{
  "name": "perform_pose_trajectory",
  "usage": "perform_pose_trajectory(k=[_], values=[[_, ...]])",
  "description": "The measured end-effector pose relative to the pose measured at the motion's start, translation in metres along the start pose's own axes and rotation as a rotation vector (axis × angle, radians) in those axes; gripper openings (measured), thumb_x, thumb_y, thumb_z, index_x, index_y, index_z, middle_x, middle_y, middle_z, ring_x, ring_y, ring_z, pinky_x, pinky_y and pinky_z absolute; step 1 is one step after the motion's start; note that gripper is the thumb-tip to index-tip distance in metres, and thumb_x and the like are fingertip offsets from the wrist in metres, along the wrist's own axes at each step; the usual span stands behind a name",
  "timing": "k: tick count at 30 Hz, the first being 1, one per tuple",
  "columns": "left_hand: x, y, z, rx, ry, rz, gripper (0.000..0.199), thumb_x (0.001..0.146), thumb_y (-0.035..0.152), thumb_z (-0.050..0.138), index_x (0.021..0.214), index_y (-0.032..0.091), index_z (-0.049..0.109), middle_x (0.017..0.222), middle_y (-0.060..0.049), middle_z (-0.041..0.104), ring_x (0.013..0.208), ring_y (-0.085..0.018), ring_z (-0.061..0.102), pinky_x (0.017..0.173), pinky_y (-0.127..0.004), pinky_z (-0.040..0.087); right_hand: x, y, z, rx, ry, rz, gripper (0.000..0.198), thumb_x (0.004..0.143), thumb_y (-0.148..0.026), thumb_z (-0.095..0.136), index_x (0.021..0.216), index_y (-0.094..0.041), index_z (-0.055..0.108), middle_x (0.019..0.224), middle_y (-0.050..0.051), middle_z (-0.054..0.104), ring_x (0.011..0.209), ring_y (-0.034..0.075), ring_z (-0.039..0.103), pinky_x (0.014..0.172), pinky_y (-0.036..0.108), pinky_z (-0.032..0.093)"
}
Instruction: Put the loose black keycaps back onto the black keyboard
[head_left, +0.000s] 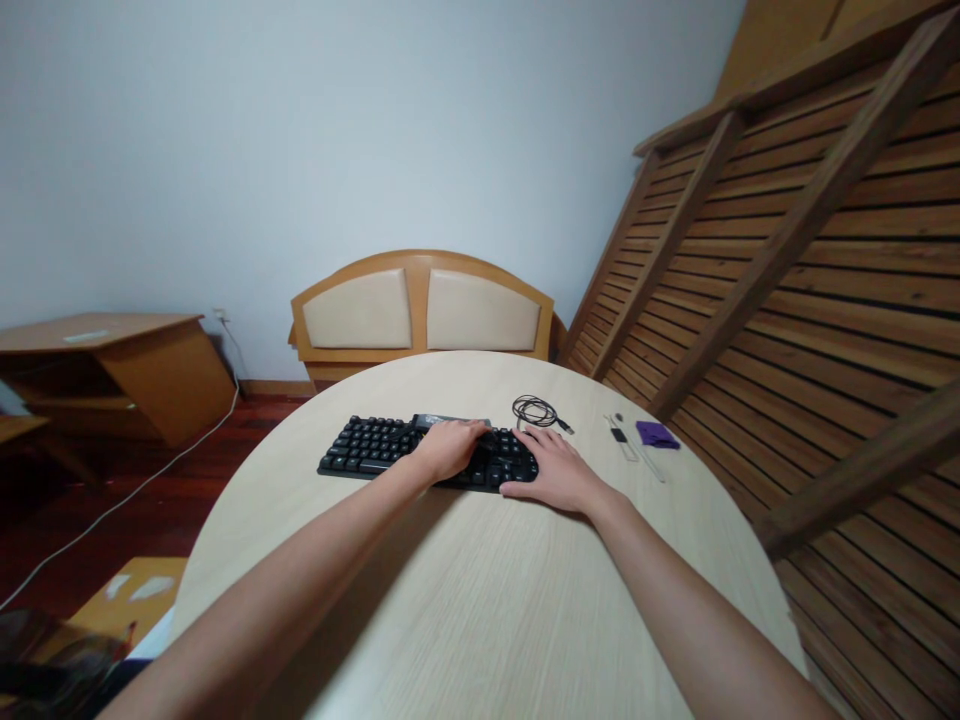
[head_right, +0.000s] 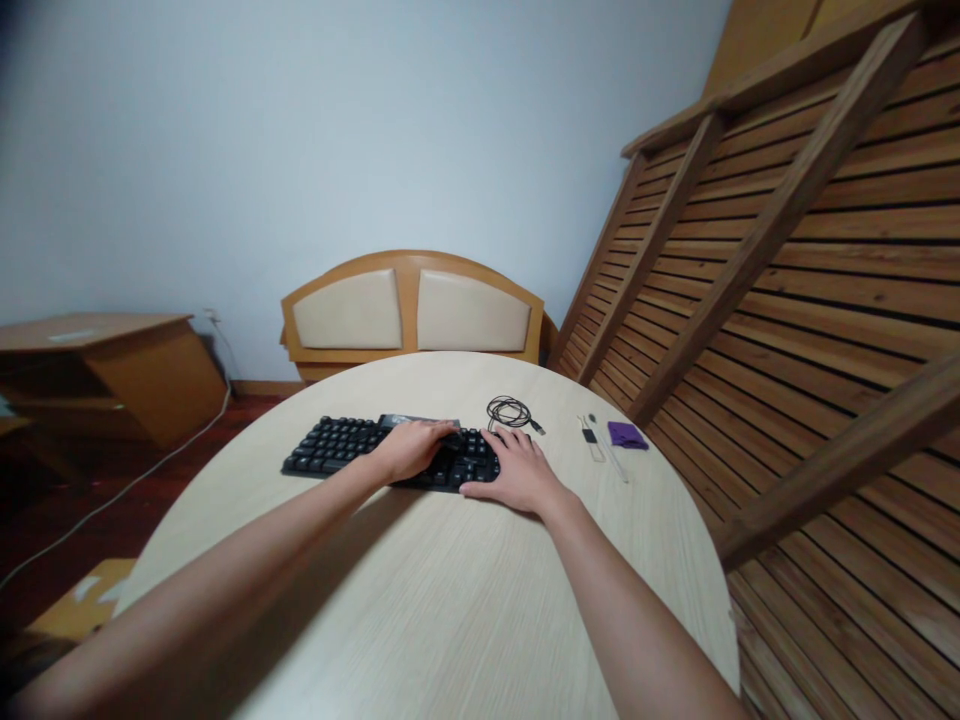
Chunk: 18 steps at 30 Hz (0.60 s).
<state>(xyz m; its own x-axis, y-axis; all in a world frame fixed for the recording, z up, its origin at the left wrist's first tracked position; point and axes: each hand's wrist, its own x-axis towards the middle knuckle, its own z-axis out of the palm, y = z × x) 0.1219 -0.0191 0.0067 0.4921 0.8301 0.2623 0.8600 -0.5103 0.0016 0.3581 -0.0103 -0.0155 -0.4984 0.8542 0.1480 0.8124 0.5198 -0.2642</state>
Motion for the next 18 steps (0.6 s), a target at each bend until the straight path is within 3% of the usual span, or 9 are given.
perform_pose_trajectory(k=[4, 18], values=[[-0.013, 0.009, -0.006, 0.018, -0.006, 0.039, 0.045, 0.086, 0.005, 0.05, 0.128, 0.017, 0.062, 0.12, -0.012, 0.072, 0.102, -0.026, 0.072, 0.091, -0.037, 0.056, 0.001, 0.001, 0.001, 0.007, -0.001, 0.0, 0.114, 0.066, -0.085, 0.064, 0.157, -0.021, 0.036, 0.161, 0.014, 0.033, 0.146, 0.039, 0.027, 0.118, 0.054, 0.024], [-0.073, 0.037, -0.019, -0.048, 0.019, 0.224, 0.042, 0.091, 0.004, 0.048, 0.129, 0.015, 0.061, 0.128, -0.013, 0.068, 0.114, -0.024, 0.068, 0.098, -0.037, 0.055, 0.0, 0.002, 0.002, 0.048, 0.02, -0.014, 0.115, 0.065, -0.086, 0.064, 0.156, -0.021, 0.038, 0.161, 0.015, 0.033, 0.147, 0.041, 0.026, 0.118, 0.055, 0.024]])
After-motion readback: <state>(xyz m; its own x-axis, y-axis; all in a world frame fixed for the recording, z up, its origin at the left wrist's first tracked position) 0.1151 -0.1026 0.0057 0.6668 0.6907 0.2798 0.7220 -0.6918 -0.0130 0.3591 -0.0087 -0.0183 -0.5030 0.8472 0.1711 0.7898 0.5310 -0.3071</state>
